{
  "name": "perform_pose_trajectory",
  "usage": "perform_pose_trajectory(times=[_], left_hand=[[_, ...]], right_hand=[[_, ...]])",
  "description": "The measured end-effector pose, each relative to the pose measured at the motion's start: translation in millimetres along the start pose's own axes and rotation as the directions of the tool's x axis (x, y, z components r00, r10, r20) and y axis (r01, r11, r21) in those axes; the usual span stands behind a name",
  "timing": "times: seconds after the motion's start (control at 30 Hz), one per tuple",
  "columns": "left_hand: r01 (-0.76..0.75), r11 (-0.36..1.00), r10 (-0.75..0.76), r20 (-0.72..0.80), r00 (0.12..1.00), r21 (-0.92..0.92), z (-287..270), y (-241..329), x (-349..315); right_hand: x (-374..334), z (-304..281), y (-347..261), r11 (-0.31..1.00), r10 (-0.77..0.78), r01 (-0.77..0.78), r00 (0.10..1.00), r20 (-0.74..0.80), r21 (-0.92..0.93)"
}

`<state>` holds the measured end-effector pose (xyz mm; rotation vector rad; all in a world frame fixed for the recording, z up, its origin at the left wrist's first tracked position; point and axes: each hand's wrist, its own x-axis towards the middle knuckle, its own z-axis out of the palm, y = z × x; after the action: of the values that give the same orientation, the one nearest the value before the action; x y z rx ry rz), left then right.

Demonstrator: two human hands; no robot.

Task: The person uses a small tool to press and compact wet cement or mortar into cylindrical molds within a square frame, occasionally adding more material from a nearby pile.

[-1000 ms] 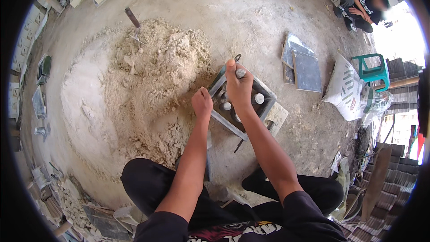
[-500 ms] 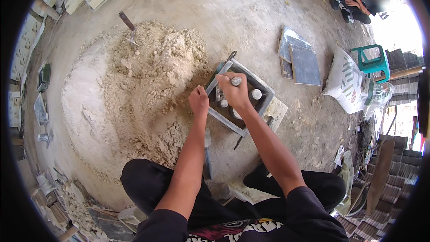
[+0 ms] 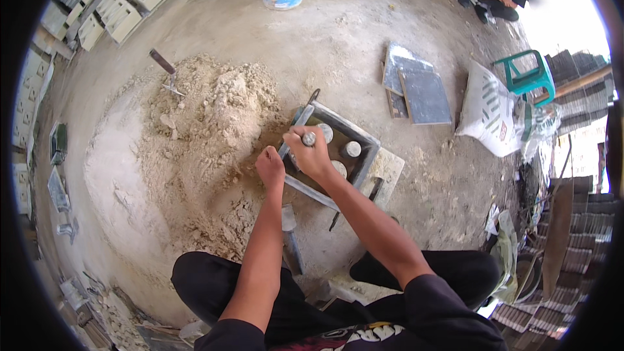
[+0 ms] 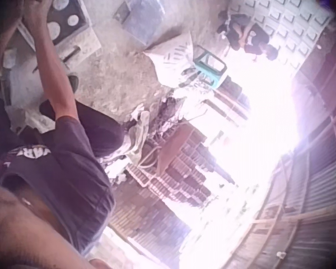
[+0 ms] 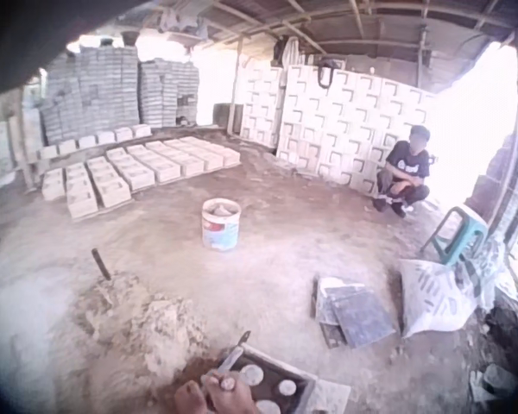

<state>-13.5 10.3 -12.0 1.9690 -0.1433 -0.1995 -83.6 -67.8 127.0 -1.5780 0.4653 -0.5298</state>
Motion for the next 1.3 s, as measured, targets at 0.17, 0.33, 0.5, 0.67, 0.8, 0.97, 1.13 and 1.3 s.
perform_pose_trajectory(times=[0.17,0.33,0.5,0.67,0.8,0.97,1.13,1.3], left_hand=[[0.000,0.996,-0.005,0.061,0.998,0.089,-10,1,1],[0.063,0.992,-0.064,-0.002,0.998,0.105,-10,-5,3],[0.057,0.997,-0.057,0.005,0.998,0.053,-1,-9,-3],[-0.021,1.000,0.021,-0.068,0.997,-0.002,-2,-9,5],[0.011,0.999,-0.007,-0.068,0.998,0.048,-8,-8,-5],[0.011,0.998,-0.007,-0.065,0.998,0.064,-2,-4,-1],[-0.021,0.997,0.015,-0.083,0.996,-0.068,-3,-15,0],[0.143,0.949,-0.163,-0.049,0.985,-0.280,4,-19,-1]], right_hand=[[-29,0,-14,0.996,-0.051,0.070,0.946,0.320,-0.047],[-56,4,-29,0.984,-0.134,0.170,0.908,0.397,-0.057],[-35,-9,-20,0.994,-0.097,0.109,0.942,0.322,-0.022],[-65,-39,-17,0.984,-0.139,0.172,0.906,0.399,-0.047],[-70,-38,-27,0.995,-0.100,0.098,0.985,0.140,0.023],[-74,-37,-14,0.992,-0.115,0.117,0.991,0.066,-0.038],[-63,-35,-18,0.971,-0.216,0.208,0.975,0.055,0.122],[-41,-16,0,0.994,-0.111,0.111,0.992,0.060,-0.007]])
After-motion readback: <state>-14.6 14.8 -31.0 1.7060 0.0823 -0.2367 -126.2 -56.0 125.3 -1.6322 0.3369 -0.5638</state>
